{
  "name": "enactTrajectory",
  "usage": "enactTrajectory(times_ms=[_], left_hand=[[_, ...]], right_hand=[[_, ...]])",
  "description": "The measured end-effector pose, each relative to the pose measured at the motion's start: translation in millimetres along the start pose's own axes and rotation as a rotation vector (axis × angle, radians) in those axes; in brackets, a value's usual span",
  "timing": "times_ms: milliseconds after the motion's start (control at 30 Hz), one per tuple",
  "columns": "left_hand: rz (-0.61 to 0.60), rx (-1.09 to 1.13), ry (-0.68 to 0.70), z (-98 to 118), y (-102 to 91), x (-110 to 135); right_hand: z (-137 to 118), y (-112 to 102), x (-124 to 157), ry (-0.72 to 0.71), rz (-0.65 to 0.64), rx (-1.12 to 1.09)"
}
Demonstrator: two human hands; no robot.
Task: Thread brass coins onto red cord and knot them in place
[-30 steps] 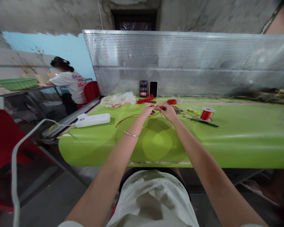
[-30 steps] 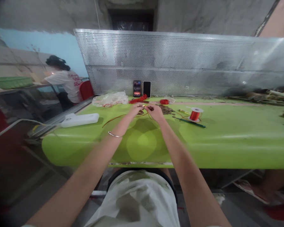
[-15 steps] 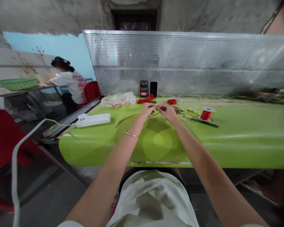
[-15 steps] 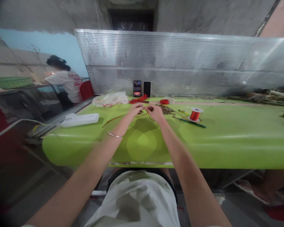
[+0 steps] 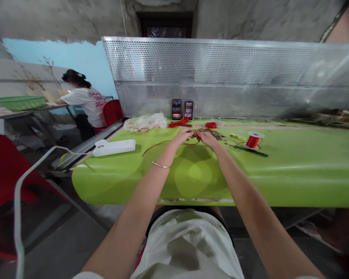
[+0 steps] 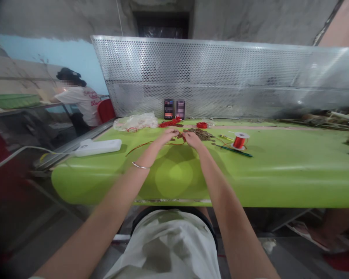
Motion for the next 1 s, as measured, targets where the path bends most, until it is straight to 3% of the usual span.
enactTrajectory(times_ms=[500, 767, 1000], left_hand=[[-0.137, -0.1, 0.051, -5, 9.0, -5], [-0.099, -0.128, 0.027, -4, 5.1, -3], [-0.048, -0.067, -0.004, -11, 4.0, -2]], right_hand=[[10, 13, 2, 0.065, -0.225, -0.198], [11, 12, -4, 0.039, -0.191, -0.198], [-6, 8, 2, -0.089, -0.085, 0.031]])
Point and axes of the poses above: each hand's wrist, its own x-axis away from the middle knuckle, its own y-axis out of the palm, z = x × y, the point moved 9 cm from there along -x, towards the middle knuckle, and after that the axes turned 15 degrees about y, right-handed, at the moved point
